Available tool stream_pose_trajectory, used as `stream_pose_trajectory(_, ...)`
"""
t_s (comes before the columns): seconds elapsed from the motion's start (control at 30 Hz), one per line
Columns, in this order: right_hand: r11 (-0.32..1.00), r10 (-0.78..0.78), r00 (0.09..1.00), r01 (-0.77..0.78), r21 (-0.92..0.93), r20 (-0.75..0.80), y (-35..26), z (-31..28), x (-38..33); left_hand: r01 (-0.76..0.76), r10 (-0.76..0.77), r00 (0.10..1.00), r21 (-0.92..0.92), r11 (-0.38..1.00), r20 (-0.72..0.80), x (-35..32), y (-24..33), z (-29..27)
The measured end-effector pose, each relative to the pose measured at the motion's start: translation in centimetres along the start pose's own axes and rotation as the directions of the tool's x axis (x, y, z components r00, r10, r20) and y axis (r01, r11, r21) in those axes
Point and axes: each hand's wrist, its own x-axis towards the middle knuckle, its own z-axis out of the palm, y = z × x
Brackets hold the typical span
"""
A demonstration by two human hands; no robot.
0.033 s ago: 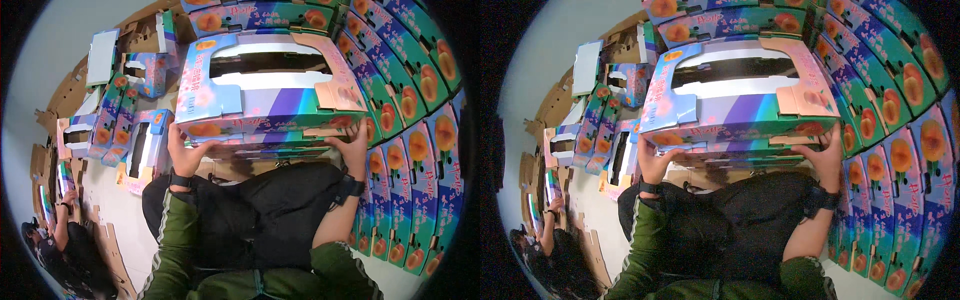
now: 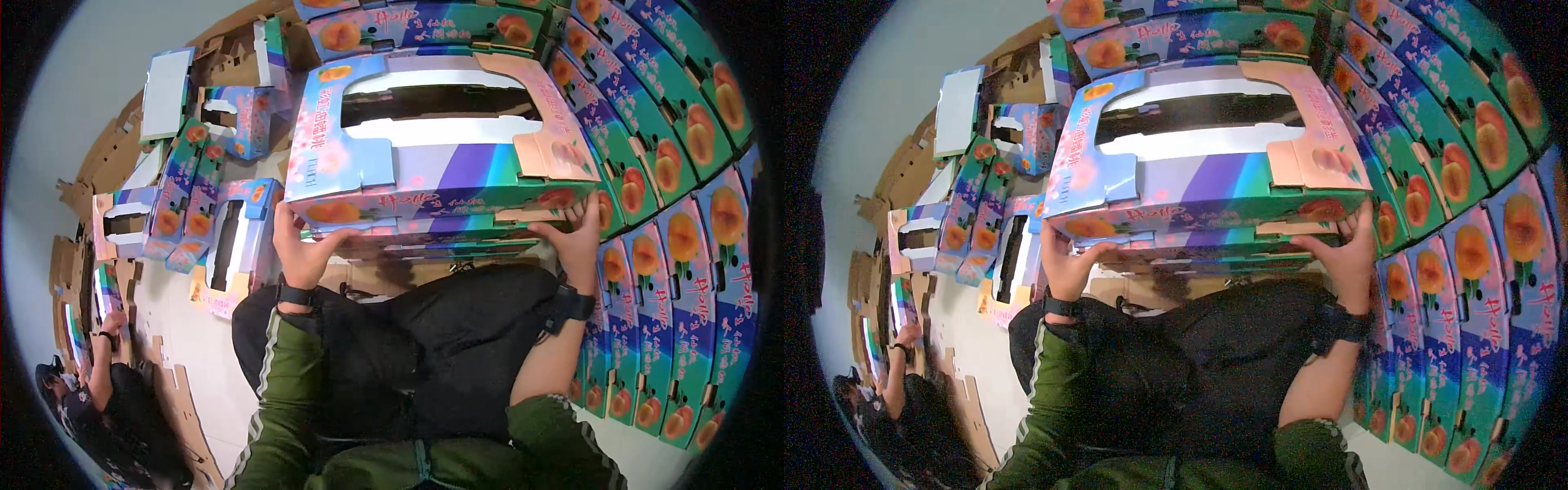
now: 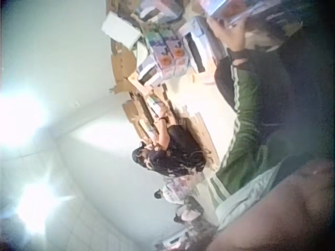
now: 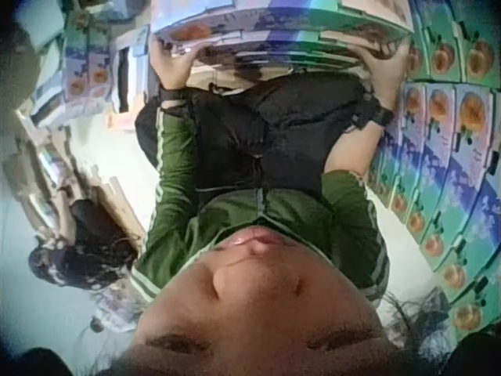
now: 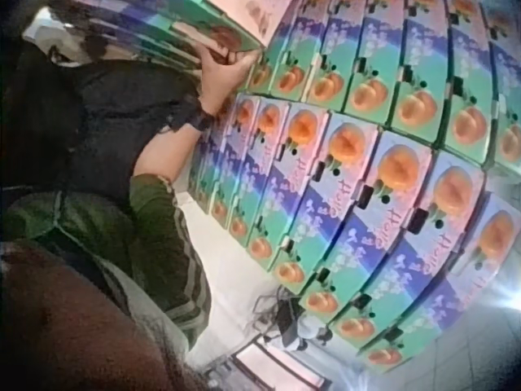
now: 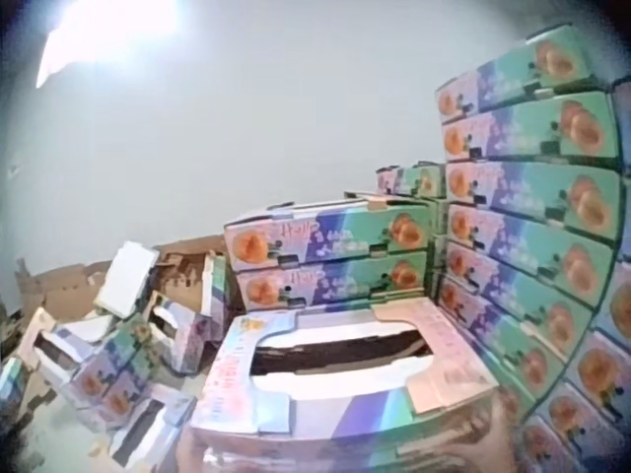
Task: The recorder is stacking fruit boxes and then begins to assemble one from a flat cardboard piece.
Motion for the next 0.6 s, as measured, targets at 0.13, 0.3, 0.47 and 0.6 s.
stream_pose_trajectory(0.13,0.988,-0.079,0.997,0.075,-0.136,-0.023,0.3,-0.3,-1.0,-0.032,0.026,0.998,-0.098,0.995,-0.062,-0.4,0.3,0.3)
stream_pose_trajectory(0.3,0.980,0.056,0.998,-0.057,-0.190,-0.013,-0.5,-0.1,-0.6,0.002,-0.005,0.999,-0.069,0.998,-0.047,0.2,0.8,0.1)
stream_pose_trajectory(0.47,0.969,0.096,0.995,-0.096,-0.228,-0.011,1.7,-0.2,-0.3,-0.093,0.092,0.996,0.079,0.993,0.023,0.1,2.3,1.2)
stream_pose_trajectory(0.6,0.911,0.110,0.992,-0.128,-0.392,-0.067,1.9,-0.3,-0.3,0.015,-0.017,0.999,0.050,0.999,0.041,0.0,1.4,0.8)
